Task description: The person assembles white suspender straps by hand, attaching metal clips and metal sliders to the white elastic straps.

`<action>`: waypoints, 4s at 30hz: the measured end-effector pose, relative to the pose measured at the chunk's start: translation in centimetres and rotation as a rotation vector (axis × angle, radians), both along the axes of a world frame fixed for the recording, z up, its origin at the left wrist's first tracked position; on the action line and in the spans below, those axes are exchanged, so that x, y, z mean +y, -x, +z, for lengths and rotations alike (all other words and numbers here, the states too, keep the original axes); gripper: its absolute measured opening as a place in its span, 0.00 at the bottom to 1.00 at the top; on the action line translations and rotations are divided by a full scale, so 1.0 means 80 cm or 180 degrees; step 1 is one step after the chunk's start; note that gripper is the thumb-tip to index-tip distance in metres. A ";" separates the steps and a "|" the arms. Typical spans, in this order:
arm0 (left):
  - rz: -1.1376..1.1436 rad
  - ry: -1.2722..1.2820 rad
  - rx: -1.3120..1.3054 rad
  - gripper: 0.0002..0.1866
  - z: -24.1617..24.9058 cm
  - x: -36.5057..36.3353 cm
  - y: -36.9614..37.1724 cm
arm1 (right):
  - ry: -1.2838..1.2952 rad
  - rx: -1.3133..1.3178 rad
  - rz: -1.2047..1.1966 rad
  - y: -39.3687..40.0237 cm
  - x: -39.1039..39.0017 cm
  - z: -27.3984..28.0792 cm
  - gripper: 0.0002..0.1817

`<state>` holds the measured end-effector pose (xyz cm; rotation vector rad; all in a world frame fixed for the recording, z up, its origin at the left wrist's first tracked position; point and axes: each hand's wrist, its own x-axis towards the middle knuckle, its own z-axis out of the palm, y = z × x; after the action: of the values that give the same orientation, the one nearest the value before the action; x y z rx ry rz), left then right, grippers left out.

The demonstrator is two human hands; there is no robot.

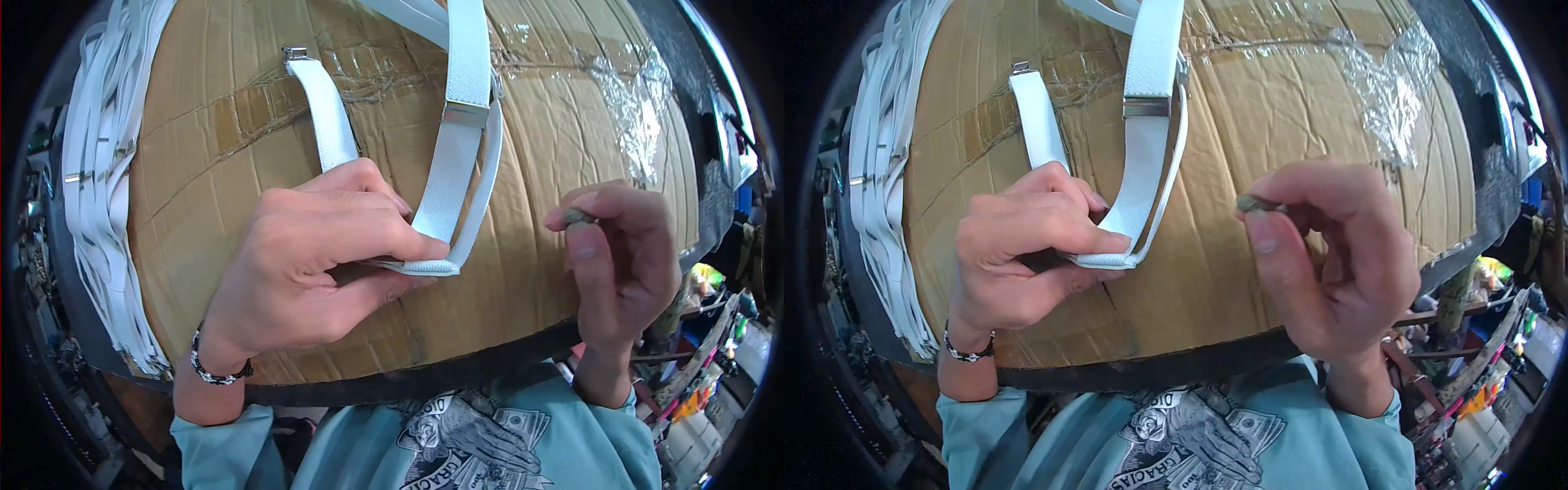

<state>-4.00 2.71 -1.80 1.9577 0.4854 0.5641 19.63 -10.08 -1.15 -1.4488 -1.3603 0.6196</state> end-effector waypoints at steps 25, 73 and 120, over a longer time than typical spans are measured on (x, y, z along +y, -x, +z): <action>-0.0203 -0.0417 0.0037 0.21 0.001 0.000 0.003 | 0.0218 0.0158 -0.0153 -0.009 -0.003 -0.002 0.12; 0.0248 -0.2595 0.0029 0.20 0.023 -0.038 0.005 | 0.1748 0.3153 0.0293 0.073 -0.010 0.029 0.08; 0.0383 -0.3560 -0.0235 0.10 0.003 -0.048 -0.019 | 0.1752 0.2689 -0.0686 0.093 -0.004 0.029 0.07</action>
<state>-2.51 -1.09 -1.55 2.9446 0.2366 1.1415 12.18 -10.37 1.18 -1.4522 -0.3736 1.3390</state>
